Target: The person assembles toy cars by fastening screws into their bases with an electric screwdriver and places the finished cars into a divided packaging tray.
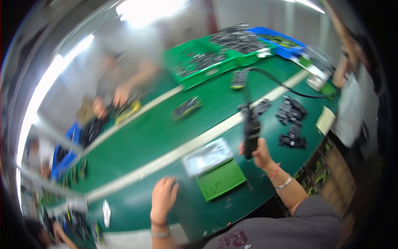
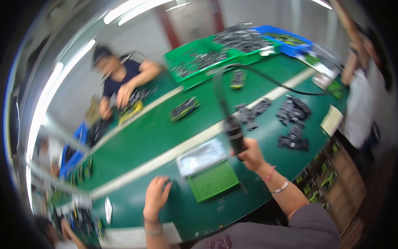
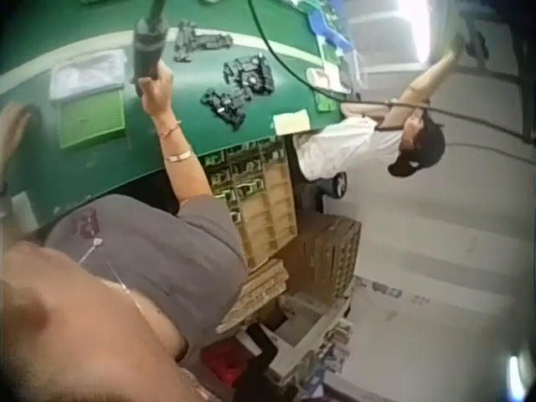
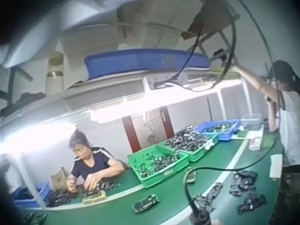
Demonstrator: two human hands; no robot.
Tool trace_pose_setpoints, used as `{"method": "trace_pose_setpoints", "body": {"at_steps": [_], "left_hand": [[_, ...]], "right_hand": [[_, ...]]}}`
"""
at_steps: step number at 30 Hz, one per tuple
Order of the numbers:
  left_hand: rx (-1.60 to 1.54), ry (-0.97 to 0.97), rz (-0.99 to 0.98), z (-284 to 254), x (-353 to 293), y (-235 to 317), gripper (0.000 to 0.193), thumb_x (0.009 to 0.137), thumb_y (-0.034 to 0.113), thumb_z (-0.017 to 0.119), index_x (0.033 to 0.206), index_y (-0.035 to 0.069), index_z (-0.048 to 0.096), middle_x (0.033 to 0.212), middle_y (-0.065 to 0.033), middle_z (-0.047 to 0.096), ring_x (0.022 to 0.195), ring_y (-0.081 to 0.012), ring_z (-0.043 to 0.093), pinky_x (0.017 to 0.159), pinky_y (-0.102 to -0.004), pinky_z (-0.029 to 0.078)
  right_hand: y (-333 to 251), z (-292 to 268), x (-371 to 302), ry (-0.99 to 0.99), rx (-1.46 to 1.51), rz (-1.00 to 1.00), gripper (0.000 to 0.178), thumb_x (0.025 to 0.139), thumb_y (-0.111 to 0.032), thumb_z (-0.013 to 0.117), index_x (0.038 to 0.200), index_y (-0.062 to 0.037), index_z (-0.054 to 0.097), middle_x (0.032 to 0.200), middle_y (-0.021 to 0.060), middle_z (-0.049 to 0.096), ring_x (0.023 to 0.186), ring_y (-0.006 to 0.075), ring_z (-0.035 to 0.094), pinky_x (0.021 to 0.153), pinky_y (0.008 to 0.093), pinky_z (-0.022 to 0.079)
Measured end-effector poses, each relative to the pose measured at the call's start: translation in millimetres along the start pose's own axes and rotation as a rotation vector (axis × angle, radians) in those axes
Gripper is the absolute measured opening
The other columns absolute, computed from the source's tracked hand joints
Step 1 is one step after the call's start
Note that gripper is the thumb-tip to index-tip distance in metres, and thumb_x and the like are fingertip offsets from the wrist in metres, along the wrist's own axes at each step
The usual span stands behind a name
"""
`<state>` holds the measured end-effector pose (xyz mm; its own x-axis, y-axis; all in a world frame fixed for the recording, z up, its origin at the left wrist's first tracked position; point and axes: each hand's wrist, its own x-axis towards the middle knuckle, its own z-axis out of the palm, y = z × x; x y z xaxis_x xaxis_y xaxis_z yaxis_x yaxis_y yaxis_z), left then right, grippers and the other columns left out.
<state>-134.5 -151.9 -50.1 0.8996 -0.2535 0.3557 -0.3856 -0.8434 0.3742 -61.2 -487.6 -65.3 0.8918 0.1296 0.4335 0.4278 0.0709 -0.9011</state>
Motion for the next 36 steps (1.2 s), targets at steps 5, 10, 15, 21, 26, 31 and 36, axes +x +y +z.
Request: {"method": "trace_pose_setpoints", "body": {"at_steps": [5,10,15,21,26,31,36], "left_hand": [[0.109,0.020,0.107,-4.4,-14.4,-4.6,0.020,0.084,0.020,0.056,0.090,0.000,0.058,0.085,-0.0133,0.058,0.070,-0.0277,0.056,0.061,-0.0344,0.045],[0.040,-0.029,0.003,-10.5,-6.7,13.7,0.026,0.082,0.012,0.056,0.106,0.001,0.056,0.101,-0.0230,0.055,0.097,-0.0391,0.049,0.084,-0.0436,0.041],[0.193,0.272,-0.064,-20.0,-0.6,26.4,0.031,0.080,0.011,0.059,0.108,-0.002,0.053,0.095,-0.0241,0.052,0.094,-0.0394,0.049,0.085,-0.0437,0.040],[-0.162,0.620,-0.328,-12.1,-5.2,8.5,0.029,0.085,0.013,0.057,0.105,-0.005,0.049,0.083,-0.0145,0.053,0.072,-0.0253,0.051,0.065,-0.0364,0.044],[-1.483,0.570,-0.790,-22.3,-3.4,-5.8,0.026,0.092,0.033,0.042,0.082,0.010,0.048,0.077,-0.0040,0.054,0.061,-0.0166,0.049,0.052,-0.0264,0.040],[-1.893,0.293,-0.777,-21.0,-12.0,-34.1,0.036,0.091,0.039,0.038,0.091,0.006,0.050,0.082,-0.0065,0.054,0.060,-0.0162,0.042,0.052,-0.0266,0.036],[-2.328,0.002,-0.414,-32.1,-10.8,-16.9,0.040,0.092,0.038,0.037,0.098,0.001,0.050,0.080,-0.0063,0.046,0.061,-0.0147,0.034,0.052,-0.0272,0.028]], "right_hand": [[-7.0,14.5,0.2,-0.053,0.141,0.038,0.051,0.078,-0.049,0.063,0.085,0.0012,0.057,0.070,0.0016,0.058,0.064,0.0059,0.050,0.058,0.0223,0.041],[-11.7,0.9,-4.8,0.018,0.054,0.051,0.074,0.070,-0.075,0.051,0.082,-0.0020,0.056,0.073,0.0032,0.059,0.070,0.0097,0.055,0.063,0.0240,0.042],[-10.0,1.3,-3.9,0.044,0.081,0.042,0.073,0.071,-0.074,0.050,0.082,-0.0024,0.056,0.073,0.0036,0.058,0.071,0.0098,0.055,0.064,0.0241,0.042],[-13.8,0.0,-0.9,0.024,-0.034,0.059,0.072,0.072,-0.074,0.048,0.079,-0.0032,0.056,0.070,0.0009,0.057,0.065,0.0080,0.051,0.058,0.0229,0.040],[-13.6,1.5,-0.1,0.040,0.009,-0.018,0.061,0.078,-0.064,0.053,0.076,-0.0033,0.056,0.063,-0.0017,0.053,0.059,0.0050,0.047,0.051,0.0225,0.036],[-16.3,1.2,-0.2,0.041,0.015,-0.037,0.063,0.077,-0.066,0.053,0.076,-0.0032,0.055,0.063,-0.0017,0.053,0.059,0.0051,0.047,0.052,0.0223,0.036],[-11.3,3.1,0.6,0.044,0.029,-0.051,0.062,0.076,-0.065,0.055,0.078,-0.0026,0.055,0.061,-0.0022,0.051,0.058,0.0044,0.045,0.050,0.0216,0.034]]}}
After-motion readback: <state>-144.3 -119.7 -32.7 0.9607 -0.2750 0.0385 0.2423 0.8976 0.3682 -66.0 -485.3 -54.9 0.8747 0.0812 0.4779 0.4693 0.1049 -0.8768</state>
